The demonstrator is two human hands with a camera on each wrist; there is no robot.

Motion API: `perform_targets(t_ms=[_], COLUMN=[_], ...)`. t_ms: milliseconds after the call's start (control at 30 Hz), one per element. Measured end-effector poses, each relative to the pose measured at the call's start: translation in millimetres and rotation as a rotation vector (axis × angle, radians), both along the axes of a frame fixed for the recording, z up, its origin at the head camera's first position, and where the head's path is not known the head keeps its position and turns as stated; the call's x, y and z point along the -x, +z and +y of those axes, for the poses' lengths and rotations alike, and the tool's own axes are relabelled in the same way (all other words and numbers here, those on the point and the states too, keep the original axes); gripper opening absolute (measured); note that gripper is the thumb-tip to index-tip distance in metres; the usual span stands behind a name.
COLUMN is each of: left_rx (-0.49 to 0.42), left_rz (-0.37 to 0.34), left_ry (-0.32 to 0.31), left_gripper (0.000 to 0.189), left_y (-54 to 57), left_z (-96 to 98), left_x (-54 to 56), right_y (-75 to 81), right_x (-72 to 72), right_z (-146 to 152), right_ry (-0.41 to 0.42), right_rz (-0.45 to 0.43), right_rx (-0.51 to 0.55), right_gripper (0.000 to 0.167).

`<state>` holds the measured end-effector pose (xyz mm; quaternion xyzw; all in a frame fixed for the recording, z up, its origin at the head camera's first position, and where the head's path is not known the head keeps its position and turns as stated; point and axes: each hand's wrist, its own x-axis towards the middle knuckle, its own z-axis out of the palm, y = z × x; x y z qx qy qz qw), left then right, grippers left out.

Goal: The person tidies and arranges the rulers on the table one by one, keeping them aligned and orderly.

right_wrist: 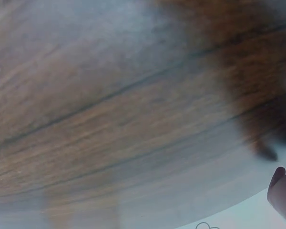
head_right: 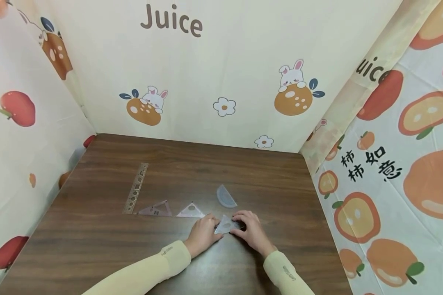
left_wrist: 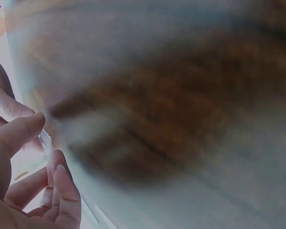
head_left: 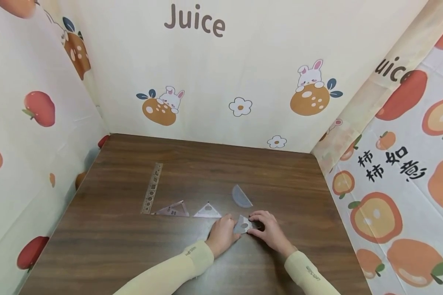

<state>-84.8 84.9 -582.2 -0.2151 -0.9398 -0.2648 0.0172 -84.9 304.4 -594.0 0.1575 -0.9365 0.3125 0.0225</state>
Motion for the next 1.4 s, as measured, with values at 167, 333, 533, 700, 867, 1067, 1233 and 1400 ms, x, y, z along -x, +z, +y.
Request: perform_targets(t_ms=[167,333,533,700,867,1067,1233,1400], left_rx=[-0.019,-0.035,-0.081,-0.109,-0.114,-0.129,-0.132,-0.128], left_rz=[0.004,0.028,-0.014,-0.057,-0.074,-0.098,-0.121,-0.15], left_ry=[-0.008,-0.011,-0.031,-0.067,-0.081,-0.081,-0.073,-0.06], left_gripper=[0.038,0.039,0.033,0.024,0.036,0.03,0.037,0.048], left_y=[0.0,2.0,6.2,8.4,10.8,16.1,19.7,22.4], left_z=[-0.9,-1.3,-2.5,-3.6,-3.9,-6.4,-10.8,-15.7], left_x=[-2.3,0.2,10.4,21.2,30.7,40.9,50.9,60.8], right_y=[-4.2,-5.7,-2.1,-1.7,-1.9,-2.1,1.0,3.8], right_x=[-2.8,-0.2,3.7,7.7,13.9,24.5,34.8,46.1], right_z=[0,1,1,2,1,-2,-7,-14], right_ry=[0.013,0.031,0.042,0.048,0.053,0.046,0.031,0.022], right_rz=[0.055,0.126,0.141,0.135,0.135,0.118,0.055,0.011], right_rx=[-0.008,0.01,0.013,0.02,0.021,0.012,0.023,0.026], right_gripper=[0.032,0.033,0.034,0.033,0.033,0.033,0.033,0.032])
